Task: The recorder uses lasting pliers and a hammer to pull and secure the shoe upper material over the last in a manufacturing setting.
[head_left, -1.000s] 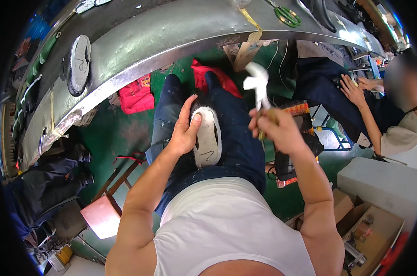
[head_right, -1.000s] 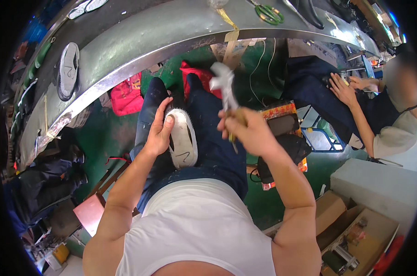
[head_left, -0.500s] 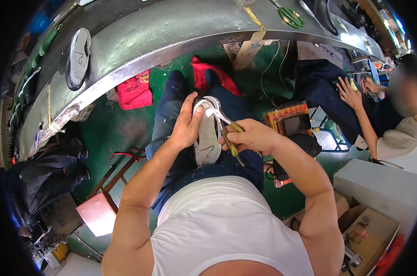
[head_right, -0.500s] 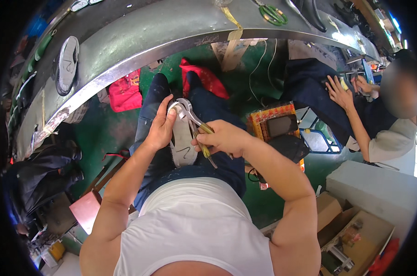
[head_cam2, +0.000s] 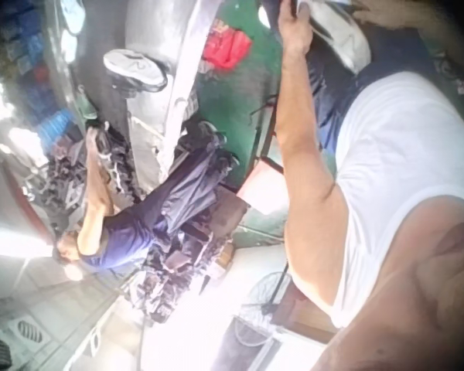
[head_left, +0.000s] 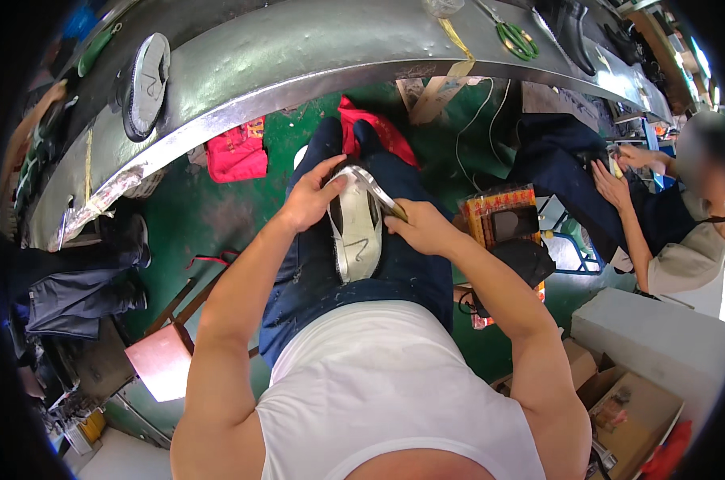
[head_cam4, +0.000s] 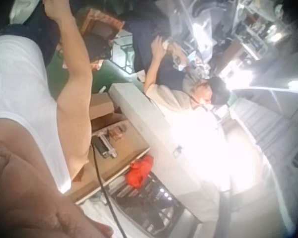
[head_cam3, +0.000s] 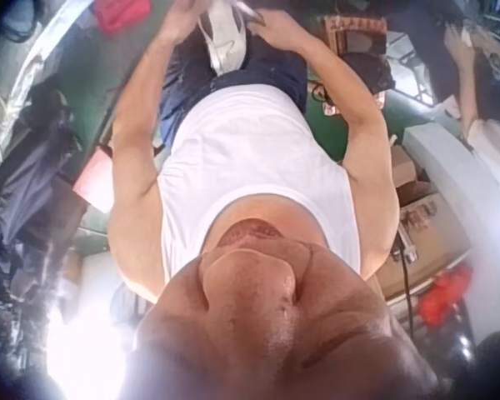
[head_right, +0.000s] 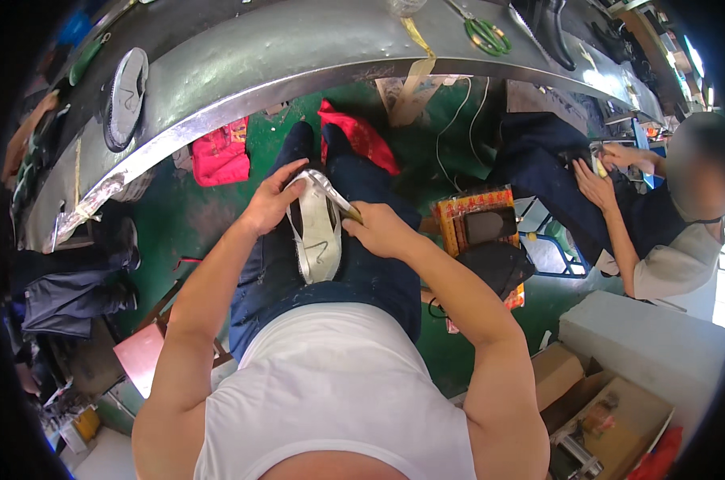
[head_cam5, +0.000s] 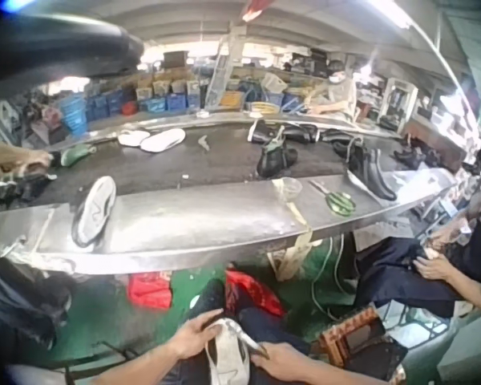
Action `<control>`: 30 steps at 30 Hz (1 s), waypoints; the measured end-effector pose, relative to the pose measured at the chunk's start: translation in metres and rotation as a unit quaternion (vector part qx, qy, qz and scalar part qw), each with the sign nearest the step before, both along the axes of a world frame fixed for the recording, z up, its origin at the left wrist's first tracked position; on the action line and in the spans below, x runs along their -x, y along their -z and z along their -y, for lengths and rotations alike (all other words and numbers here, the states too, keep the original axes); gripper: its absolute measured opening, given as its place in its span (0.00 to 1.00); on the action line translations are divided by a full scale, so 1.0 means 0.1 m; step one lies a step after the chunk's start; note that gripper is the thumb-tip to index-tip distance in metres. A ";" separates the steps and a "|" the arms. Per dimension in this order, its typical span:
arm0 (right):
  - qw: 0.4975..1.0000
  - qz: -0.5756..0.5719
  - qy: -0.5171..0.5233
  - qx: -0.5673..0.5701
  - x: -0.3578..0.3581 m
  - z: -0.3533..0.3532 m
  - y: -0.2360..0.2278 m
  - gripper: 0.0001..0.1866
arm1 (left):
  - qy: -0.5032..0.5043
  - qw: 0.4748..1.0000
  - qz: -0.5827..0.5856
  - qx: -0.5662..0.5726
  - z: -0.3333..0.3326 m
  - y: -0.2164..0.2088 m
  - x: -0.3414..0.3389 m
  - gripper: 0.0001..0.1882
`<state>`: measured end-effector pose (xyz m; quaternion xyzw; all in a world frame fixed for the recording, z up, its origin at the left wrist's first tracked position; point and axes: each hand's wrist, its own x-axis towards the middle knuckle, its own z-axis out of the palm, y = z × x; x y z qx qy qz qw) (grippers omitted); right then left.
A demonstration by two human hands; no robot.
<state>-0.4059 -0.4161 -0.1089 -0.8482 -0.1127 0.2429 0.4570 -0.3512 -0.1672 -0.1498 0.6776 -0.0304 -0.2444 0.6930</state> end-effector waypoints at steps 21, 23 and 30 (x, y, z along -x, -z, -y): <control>0.862 -0.229 0.238 -0.384 0.10 -0.36 -0.05 0.35 | -0.019 0.969 0.133 0.206 0.42 -0.96 0.82 0.48; 0.896 -0.136 0.262 -0.331 0.05 -0.45 -0.04 0.35 | -0.179 0.962 0.009 0.205 0.45 -1.04 0.78 0.49; 0.925 0.002 0.200 -0.323 0.19 -0.47 -0.39 0.28 | -0.102 0.963 0.070 0.241 0.33 -1.42 0.87 0.47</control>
